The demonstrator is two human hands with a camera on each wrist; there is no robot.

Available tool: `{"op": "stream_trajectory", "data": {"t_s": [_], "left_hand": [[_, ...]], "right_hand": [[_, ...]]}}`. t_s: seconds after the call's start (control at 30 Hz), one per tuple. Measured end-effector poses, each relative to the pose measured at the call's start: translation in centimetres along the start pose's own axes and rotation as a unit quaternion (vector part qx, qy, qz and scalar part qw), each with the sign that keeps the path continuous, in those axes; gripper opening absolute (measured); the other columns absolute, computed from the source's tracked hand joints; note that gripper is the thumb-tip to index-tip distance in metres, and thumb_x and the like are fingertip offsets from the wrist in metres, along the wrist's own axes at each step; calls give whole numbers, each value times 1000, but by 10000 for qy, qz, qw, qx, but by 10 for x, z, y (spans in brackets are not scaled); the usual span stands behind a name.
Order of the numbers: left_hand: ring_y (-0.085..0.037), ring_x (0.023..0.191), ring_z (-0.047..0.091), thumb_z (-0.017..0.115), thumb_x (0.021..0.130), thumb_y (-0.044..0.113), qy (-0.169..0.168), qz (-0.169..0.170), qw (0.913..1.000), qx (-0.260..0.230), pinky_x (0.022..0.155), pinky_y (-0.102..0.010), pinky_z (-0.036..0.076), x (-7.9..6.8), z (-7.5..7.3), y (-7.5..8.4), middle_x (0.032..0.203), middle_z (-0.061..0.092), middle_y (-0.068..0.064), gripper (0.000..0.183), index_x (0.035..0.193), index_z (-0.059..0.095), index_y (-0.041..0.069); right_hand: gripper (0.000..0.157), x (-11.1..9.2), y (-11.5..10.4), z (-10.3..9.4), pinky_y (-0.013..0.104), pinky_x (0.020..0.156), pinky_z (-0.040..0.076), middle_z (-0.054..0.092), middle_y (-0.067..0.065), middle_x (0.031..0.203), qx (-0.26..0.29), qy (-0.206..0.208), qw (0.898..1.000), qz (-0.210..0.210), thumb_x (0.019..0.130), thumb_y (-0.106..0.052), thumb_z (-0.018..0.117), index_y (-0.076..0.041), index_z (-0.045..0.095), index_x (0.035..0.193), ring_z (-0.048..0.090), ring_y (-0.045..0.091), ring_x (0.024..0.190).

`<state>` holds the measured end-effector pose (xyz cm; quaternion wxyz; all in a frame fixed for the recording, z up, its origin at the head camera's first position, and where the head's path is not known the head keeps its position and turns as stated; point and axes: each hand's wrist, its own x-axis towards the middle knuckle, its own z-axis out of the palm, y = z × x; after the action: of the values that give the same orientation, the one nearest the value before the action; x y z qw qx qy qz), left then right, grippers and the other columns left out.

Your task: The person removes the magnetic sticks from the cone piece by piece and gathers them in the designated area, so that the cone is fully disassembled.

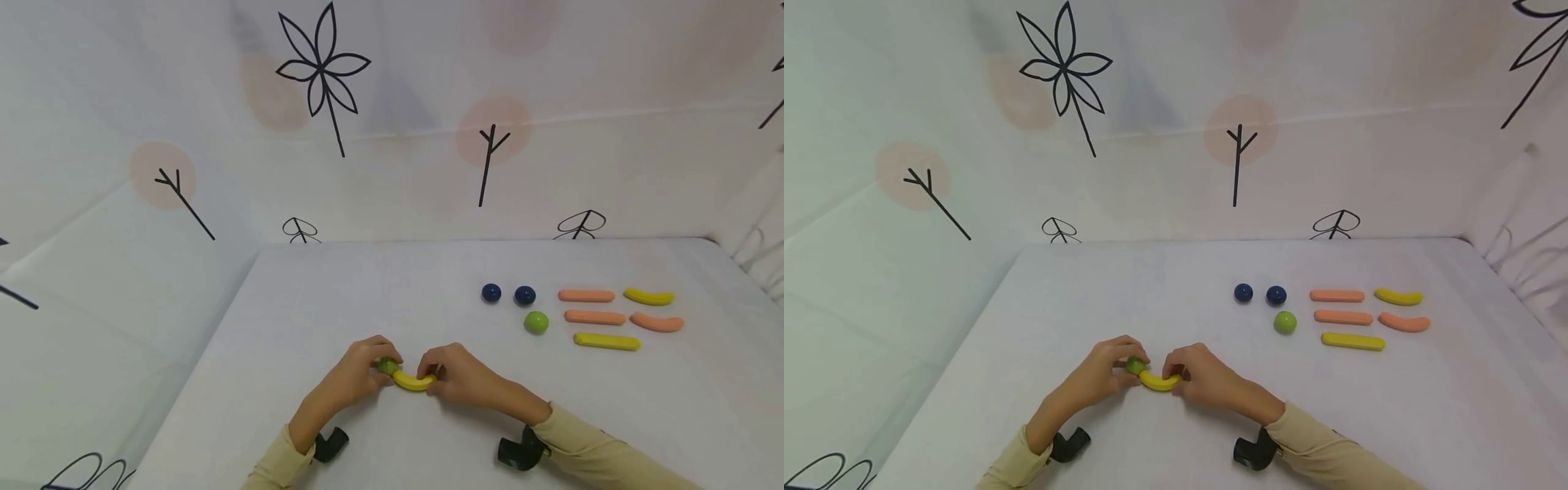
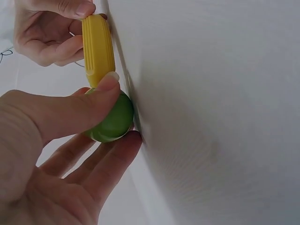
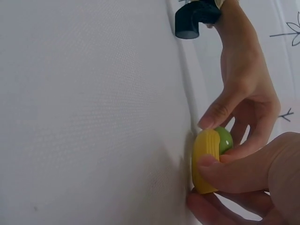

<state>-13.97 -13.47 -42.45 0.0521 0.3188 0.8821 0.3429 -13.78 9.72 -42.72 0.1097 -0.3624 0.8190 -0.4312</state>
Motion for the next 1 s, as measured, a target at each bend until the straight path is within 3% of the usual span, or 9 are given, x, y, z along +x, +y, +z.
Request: {"op": "stream_trajectory", "data": {"t_s": [0.17,0.37,0.5,0.73,1.0], "left_hand": [[-15,98,60,77,73,-7,70,-79,9994,-334,76,-18,50,2,1,0,102,64,0,27,96,69,6],[-15,96,61,78,72,-6,204,31,9976,-666,75,-21,52,6,2,2,99,67,1,28,97,69,6],[-14,94,60,76,74,-7,357,9,9975,-611,75,-21,52,10,3,3,98,65,2,28,96,66,7],[-14,95,58,74,75,-6,662,-12,9955,-677,74,-24,53,23,-4,3,100,60,1,31,99,61,7],[-12,99,57,75,75,-5,868,300,9929,-753,77,-24,52,48,5,11,102,59,2,33,103,62,7]], "right_hand": [[20,-4,1,-4,25,69,52,67,-5,86,-20,77,9999,-74,75,7,71,-9,69,87,59,8,80],[20,-12,-2,-11,25,70,53,67,-4,88,46,170,9998,-90,76,8,71,-9,69,87,60,9,81],[23,-20,-2,-19,25,71,53,67,-5,88,-11,180,9998,107,76,9,71,-11,69,87,60,8,80],[25,-44,3,-39,24,74,53,66,-8,91,-49,47,9991,416,78,7,70,-14,69,91,59,8,83],[21,-75,9,-70,23,77,52,66,-6,95,-144,212,9975,656,82,1,70,-15,68,95,59,10,86]]}}
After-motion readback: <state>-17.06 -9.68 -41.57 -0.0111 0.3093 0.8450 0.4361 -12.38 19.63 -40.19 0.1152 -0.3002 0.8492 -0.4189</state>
